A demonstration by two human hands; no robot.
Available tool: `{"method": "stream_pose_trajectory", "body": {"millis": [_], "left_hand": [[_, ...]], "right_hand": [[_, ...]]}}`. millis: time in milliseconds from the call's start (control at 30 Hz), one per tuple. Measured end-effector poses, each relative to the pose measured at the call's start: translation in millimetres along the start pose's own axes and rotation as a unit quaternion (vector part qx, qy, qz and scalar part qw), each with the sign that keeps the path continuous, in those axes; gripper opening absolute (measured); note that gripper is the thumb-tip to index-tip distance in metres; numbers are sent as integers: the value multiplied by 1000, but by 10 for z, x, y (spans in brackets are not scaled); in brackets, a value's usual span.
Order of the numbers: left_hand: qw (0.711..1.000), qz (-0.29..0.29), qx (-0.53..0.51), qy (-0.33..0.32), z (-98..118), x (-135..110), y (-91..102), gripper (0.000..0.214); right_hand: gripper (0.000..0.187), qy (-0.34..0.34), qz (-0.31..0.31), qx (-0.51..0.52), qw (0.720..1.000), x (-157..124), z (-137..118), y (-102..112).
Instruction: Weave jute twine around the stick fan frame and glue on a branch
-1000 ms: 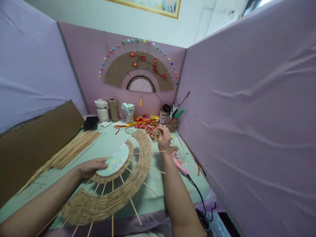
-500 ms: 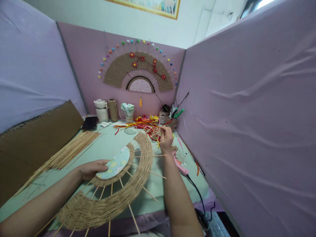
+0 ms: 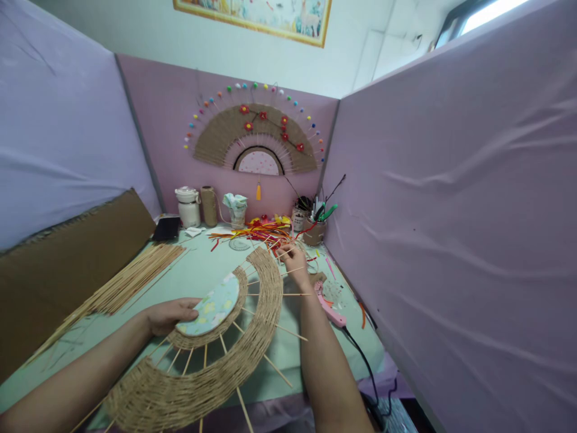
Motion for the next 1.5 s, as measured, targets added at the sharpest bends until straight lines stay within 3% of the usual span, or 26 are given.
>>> {"method": "stream_pose_trajectory", "body": {"millis": [167, 533, 667, 800, 967, 1067, 1233, 1500], "left_hand": [[1000, -25, 3, -1, -29, 20, 7, 46], [994, -93, 61, 23, -48, 25, -74, 52], [989, -114, 92, -5, 52, 36, -179, 57], [992, -70, 97, -52, 303, 285, -284, 58], [988, 40, 11, -151, 713, 902, -371, 37], [983, 100, -42, -146, 791, 1175, -381, 25], [983, 74, -123, -113, 711, 1324, -384, 13], [980, 39, -165, -104, 602, 1379, -351, 19]], "right_hand": [[19, -16, -36, -20, 999, -44, 3, -124], [17, -29, -22, 31, 999, -66, -32, -189], [18, -36, -26, 28, 999, -73, -19, -229], [19, -55, -38, 17, 998, -102, -9, -282], [16, -42, -56, -5, 998, -157, -16, -362], [16, -36, -55, -14, 998, -169, 4, -389], [16, -20, -45, -34, 998, -148, 64, -375], [14, 35, -11, -55, 998, -132, 77, -333]]}}
Point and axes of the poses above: each hand's wrist, its own x-axis towards the middle knuckle, its own y-axis out of the back of the hand, z = x × y, the point moved 4 cm from there along x, towards the middle knuckle, and after that the axes turned 8 degrees about -y, right-handed, at the moved point
